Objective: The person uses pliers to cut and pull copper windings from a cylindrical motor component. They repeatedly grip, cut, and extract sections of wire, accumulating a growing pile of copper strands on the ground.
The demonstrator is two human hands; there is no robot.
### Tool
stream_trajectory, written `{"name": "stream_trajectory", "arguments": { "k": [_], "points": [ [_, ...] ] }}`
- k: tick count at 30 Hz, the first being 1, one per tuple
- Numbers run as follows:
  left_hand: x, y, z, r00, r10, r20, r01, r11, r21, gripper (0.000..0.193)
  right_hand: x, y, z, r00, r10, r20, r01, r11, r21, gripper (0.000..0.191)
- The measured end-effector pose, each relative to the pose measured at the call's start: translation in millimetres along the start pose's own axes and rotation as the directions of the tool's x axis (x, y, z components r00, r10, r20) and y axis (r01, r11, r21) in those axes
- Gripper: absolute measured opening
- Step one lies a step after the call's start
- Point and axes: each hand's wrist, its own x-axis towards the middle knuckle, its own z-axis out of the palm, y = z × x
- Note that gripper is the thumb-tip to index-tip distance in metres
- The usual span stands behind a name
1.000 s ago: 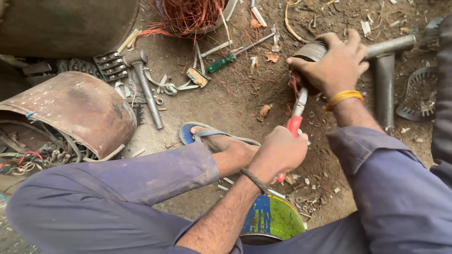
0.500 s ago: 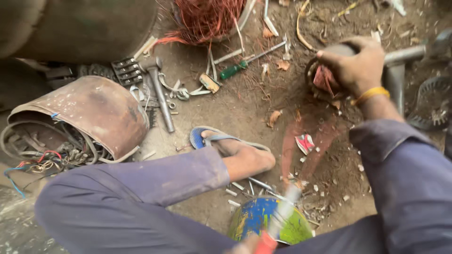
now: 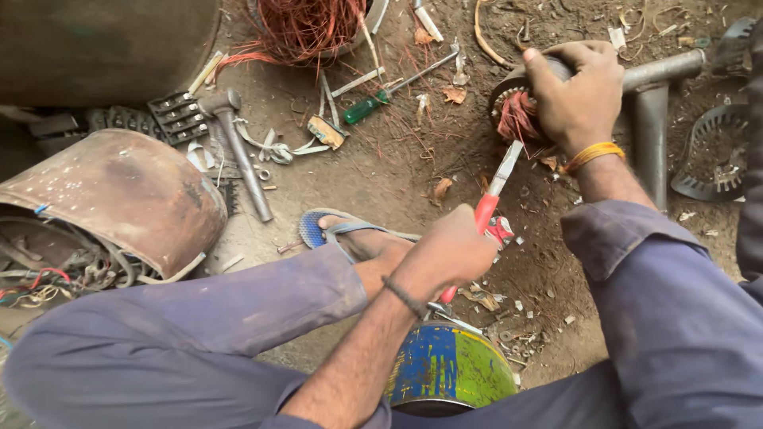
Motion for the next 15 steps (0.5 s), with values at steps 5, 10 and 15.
{"name": "stream_trajectory", "arguments": {
  "k": [5, 10, 15],
  "points": [
    [-6.0, 37.1, -0.8, 0.997, -0.071, 0.026, 0.073, 0.995, -0.073, 0.036, -0.8, -5.3, -2.6, 1.000, 0.020, -0.001, -0.020, 0.998, -0.065, 0.052],
    [-100.1, 15.1, 16.0, 0.993, 0.092, -0.081, -0.105, 0.979, -0.173, 0.039, 8.0, 3.3, -2.2, 0.999, 0.037, 0.039, -0.037, 0.999, 0.002, 0.049],
    [-164.3, -30.1, -11.2, 0.947, -0.311, 0.075, 0.312, 0.950, -0.007, 0.047, 10.6, 12.7, -1.3, 0.990, 0.081, 0.115, -0.083, 0.996, 0.017, 0.050]
  ]
}}
